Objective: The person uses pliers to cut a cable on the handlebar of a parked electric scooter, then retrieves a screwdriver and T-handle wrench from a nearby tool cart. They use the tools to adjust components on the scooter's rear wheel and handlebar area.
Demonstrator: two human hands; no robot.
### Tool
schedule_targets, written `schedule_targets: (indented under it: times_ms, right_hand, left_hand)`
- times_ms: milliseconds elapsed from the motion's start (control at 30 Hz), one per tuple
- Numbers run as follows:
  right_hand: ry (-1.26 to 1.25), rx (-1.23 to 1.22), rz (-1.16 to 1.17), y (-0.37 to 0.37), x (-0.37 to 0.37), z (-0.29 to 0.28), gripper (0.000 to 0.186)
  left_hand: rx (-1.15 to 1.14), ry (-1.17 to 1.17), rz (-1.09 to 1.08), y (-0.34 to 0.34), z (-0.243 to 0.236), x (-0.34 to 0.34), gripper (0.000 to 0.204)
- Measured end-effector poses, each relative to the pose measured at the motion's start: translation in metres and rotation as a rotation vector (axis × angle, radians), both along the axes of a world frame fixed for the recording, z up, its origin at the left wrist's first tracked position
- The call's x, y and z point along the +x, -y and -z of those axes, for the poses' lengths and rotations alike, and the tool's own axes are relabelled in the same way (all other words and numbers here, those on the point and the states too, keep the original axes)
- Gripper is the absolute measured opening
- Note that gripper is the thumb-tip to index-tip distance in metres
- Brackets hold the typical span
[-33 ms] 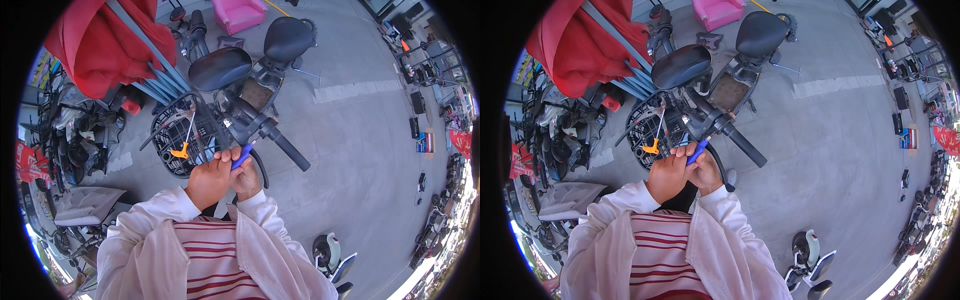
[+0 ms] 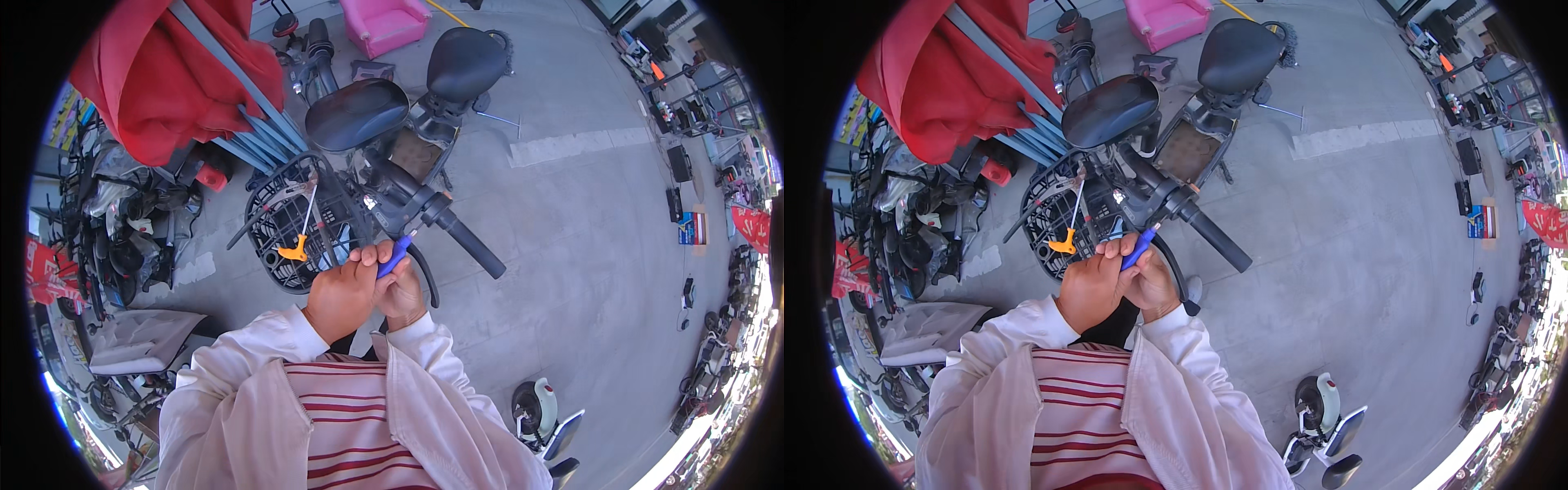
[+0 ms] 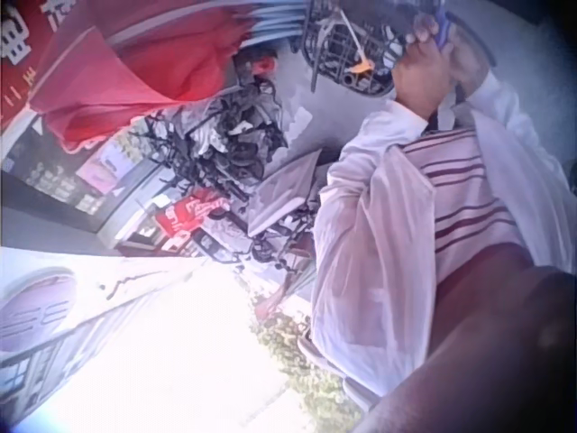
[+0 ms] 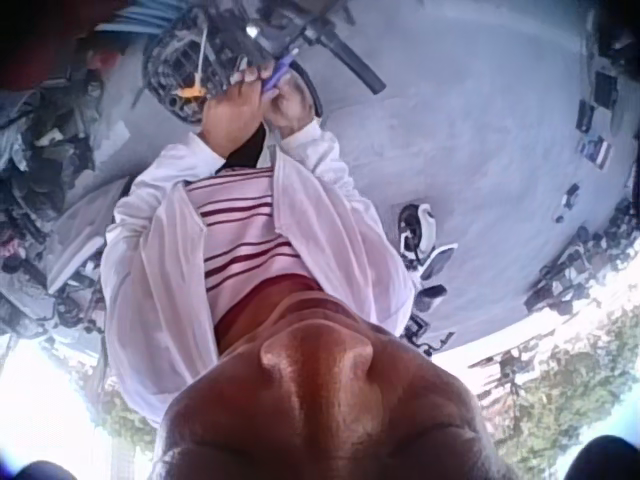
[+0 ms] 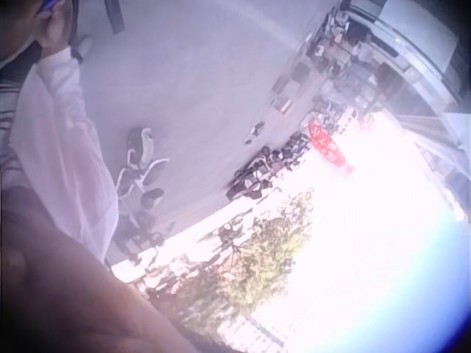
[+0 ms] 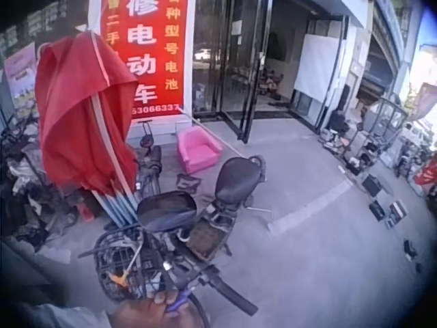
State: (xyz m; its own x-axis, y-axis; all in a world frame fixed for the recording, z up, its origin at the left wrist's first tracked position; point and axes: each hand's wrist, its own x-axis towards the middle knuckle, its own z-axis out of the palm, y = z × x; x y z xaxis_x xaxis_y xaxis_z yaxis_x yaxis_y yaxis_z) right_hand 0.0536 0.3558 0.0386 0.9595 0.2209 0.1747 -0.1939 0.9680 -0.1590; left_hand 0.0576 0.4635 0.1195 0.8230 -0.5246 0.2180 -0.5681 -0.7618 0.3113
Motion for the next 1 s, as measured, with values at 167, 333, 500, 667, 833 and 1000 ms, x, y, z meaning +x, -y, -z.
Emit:
schedule_targets:
  times_ms: [167,333,500,667,833,1000]
  right_hand:
    - [-0.060,-0.051,0.074,-0.001,-0.004,-0.011,0.035]
    - [-0.178,-0.100,0.107,-0.003,-0.008,-0.026,0.036]
    - [-0.244,-0.201,0.119,-0.004,-0.010,-0.034,0.038]
    - [-0.278,-0.288,0.113,-0.004,-0.012,-0.044,0.035]
    - [-0.350,-0.419,0.093,-0.001,-0.010,-0.057,0.033]
    - [-0.528,-0.469,0.135,-0.010,-0.011,-0.078,0.031]
  left_hand:
    - [-0.161,-0.056,0.034,-0.001,0.006,0.006,0.031]
    - [-0.261,-0.096,0.047,-0.004,0.006,0.011,0.030]
    - [-0.363,-0.125,0.057,-0.009,0.010,0.013,0.030]
    - [-0.434,-0.206,0.034,-0.011,0.016,0.011,0.029]
    - [-0.543,-0.341,0.025,-0.014,0.021,0.010,0.027]
    - [-0.675,-0.499,0.044,-0.017,0.024,0.014,0.027]
